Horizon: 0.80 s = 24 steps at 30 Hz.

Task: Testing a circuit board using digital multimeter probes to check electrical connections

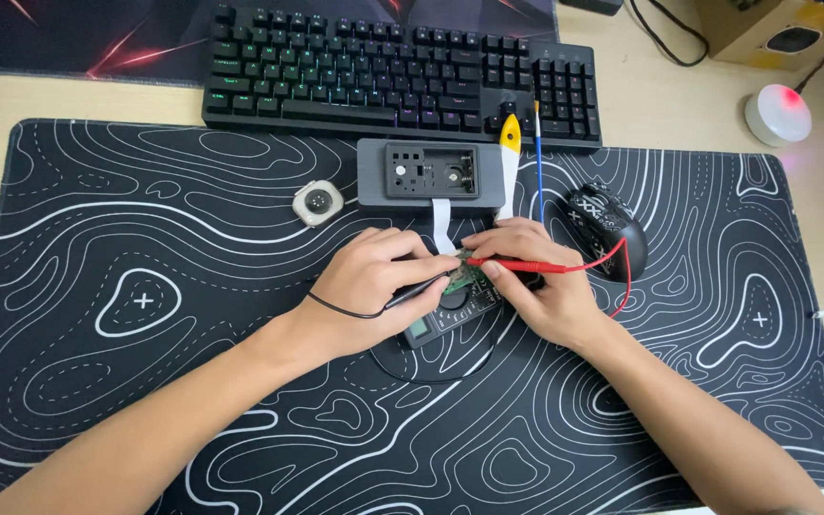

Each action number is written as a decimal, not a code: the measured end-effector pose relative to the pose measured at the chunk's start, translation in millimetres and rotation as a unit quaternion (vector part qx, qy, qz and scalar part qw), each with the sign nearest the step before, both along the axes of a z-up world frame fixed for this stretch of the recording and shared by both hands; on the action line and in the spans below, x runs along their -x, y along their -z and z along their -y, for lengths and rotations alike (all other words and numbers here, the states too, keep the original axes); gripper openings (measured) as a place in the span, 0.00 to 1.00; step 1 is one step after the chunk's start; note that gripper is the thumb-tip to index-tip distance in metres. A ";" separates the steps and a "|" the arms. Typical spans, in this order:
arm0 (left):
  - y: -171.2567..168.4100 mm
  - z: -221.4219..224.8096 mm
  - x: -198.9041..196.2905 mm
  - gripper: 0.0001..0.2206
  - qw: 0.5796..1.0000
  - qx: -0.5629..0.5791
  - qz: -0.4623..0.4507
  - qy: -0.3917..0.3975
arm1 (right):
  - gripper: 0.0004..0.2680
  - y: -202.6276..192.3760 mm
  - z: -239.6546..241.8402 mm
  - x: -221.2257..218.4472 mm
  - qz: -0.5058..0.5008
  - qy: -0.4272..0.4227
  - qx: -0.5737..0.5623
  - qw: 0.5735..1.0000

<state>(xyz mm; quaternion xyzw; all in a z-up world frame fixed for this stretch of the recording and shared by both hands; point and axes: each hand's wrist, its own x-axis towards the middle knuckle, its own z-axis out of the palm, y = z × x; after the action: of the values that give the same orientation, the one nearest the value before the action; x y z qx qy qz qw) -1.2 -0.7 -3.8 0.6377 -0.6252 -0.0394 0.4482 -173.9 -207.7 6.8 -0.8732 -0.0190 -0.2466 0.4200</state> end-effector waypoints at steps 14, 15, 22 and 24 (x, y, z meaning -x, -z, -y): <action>-2.6 -0.7 -1.2 0.09 1.000 0.000 0.001 0.005 | 0.05 -1.2 0.5 0.4 -0.008 0.000 -0.004 1.000; -3.6 -0.8 -1.5 0.09 1.000 0.000 0.003 0.007 | 0.05 -0.7 0.5 0.5 -0.009 0.000 -0.003 1.000; -3.2 -1.1 -2.2 0.08 1.000 -0.003 0.003 0.010 | 0.05 0.5 0.9 0.2 -0.003 0.001 -0.006 1.000; 0.5 -0.3 -0.6 0.09 1.000 -0.004 -0.010 0.007 | 0.05 0.4 0.9 -0.1 0.000 0.000 -0.003 1.000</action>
<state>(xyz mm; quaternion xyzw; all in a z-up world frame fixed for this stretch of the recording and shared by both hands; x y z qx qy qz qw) -0.6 -0.4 -4.2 0.6350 -0.6246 -0.0516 0.4516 -173.8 -208.7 6.4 -0.8719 -0.0180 -0.2467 0.4226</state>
